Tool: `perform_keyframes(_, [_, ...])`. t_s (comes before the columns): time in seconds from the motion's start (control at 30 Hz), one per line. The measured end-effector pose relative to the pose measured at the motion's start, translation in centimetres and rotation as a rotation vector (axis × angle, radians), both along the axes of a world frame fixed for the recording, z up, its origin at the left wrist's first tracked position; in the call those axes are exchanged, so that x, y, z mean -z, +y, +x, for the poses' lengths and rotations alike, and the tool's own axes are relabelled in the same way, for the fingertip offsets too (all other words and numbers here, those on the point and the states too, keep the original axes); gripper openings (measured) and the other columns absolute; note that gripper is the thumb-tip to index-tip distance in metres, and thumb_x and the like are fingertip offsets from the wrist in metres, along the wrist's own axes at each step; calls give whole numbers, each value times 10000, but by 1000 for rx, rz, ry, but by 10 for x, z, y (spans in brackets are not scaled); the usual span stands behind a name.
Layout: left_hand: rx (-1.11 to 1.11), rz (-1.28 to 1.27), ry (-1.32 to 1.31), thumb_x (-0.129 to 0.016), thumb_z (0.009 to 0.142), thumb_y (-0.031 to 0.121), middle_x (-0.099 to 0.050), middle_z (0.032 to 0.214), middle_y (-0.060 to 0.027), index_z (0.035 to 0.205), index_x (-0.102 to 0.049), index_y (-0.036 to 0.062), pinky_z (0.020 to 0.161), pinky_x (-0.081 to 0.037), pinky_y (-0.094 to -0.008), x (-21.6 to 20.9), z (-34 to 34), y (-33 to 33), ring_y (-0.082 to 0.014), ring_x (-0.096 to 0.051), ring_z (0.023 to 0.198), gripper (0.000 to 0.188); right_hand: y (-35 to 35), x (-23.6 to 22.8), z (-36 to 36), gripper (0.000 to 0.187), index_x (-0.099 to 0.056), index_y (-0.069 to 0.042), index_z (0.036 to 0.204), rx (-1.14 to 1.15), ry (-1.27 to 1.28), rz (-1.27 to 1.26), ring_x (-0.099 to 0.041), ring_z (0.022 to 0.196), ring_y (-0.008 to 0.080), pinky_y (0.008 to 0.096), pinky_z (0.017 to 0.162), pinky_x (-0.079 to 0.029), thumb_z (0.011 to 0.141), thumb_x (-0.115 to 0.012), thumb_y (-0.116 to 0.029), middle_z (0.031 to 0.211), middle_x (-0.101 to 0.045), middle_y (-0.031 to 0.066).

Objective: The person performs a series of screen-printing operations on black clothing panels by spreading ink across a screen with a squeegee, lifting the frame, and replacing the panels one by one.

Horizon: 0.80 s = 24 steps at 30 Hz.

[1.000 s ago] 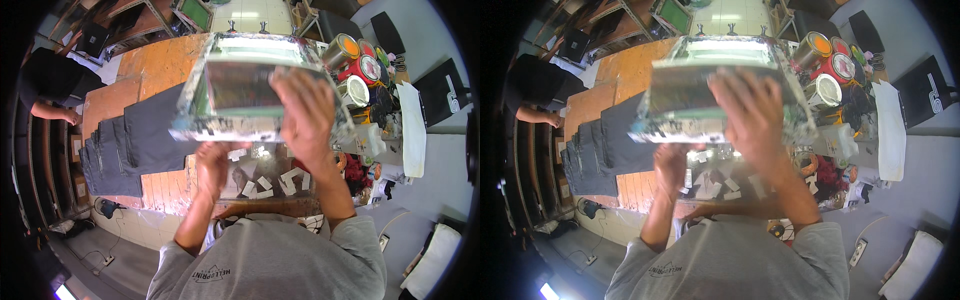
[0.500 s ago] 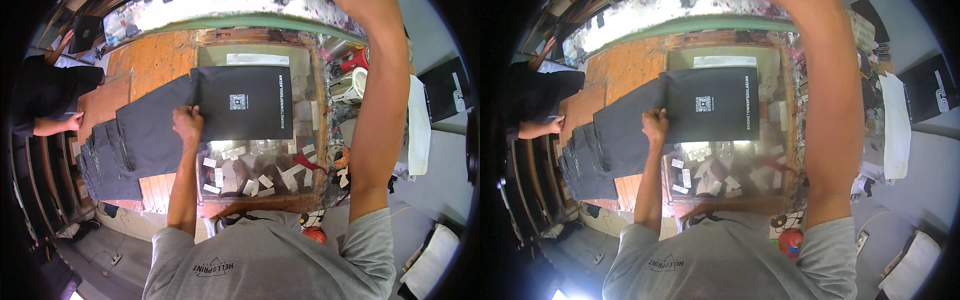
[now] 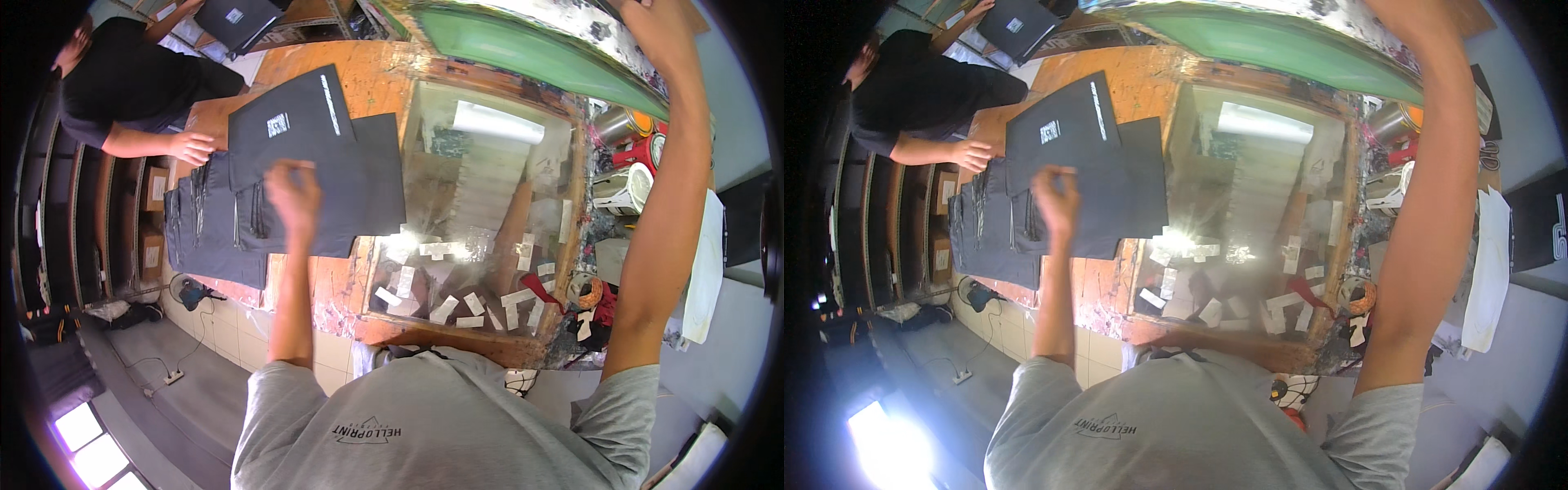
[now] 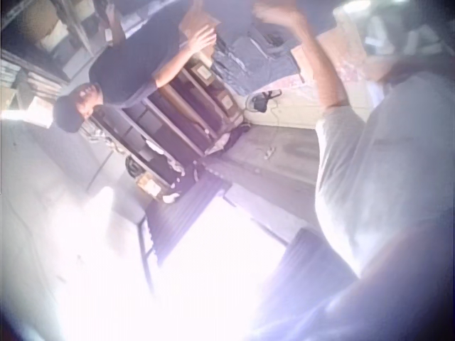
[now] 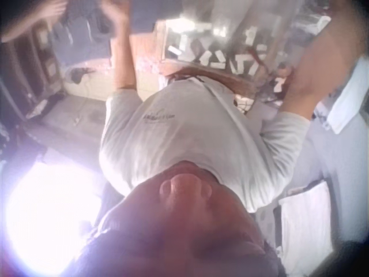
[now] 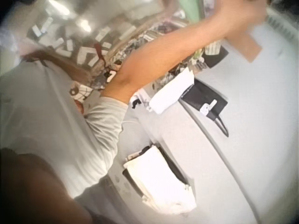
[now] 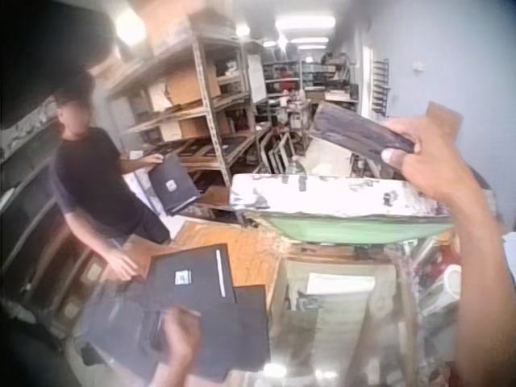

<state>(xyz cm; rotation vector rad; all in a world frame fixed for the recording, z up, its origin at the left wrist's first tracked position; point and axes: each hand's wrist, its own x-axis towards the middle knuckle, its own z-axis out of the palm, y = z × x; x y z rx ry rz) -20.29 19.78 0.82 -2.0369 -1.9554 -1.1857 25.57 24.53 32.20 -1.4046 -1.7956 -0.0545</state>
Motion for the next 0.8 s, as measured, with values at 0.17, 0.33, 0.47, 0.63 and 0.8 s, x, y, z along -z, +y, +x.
perform_keyframes(0.17, [109, -386, -23, -846, 820, 286, -621, 1094, -72, 986, -682, 123, 977, -366, -528, 44, 101, -82, -305, -548, 1110, 285, -12, -2, -5, 275, -699, 2, 1112, 94, -53, -32, -640, 930, 176, 330, 913, -491, 849, -629, 45, 924, -713, 102])
perform_keyframes(0.33, [120, -670, -156, -848, 811, 324, -582, 1179, -81, 984, -733, 151, 995, -332, -481, 49, 89, -70, -307, -518, 1149, 270, -26, -4, -11, 251, -705, -3, 1101, 90, -9, -49, -642, 874, 183, 344, 868, -505, 863, -630, 31, 872, -708, 101])
perform_keyframes(0.47, [118, -586, -61, -858, 796, 324, -583, 1186, -68, 904, -743, 158, 1014, -319, -499, 46, 90, -74, -305, -501, 1181, 228, -31, -9, -16, 253, -707, -6, 1102, 123, 102, -198, -639, 821, 191, 358, 797, -516, 861, -634, 13, 840, -699, 101])
perform_keyframes(0.63, [95, -465, -25, -874, 788, 353, -612, 1166, -86, 874, -772, 159, 1002, -350, -535, 56, 95, -81, -298, -533, 1150, 235, -38, -1, -19, 294, -714, -19, 1127, 124, -36, -32, -632, 785, 181, 347, 750, -513, 848, -626, 9, 831, -690, 94])
perform_keyframes(0.8, [108, -805, -697, -854, 814, 317, -697, 1186, -166, 904, -798, 139, 940, -420, -563, 37, 51, -36, -293, -615, 1127, 207, -48, 4, -26, 353, -718, -32, 1162, 102, -10, -44, -645, 797, 188, 346, 755, -514, 828, -614, 19, 852, -701, 98])
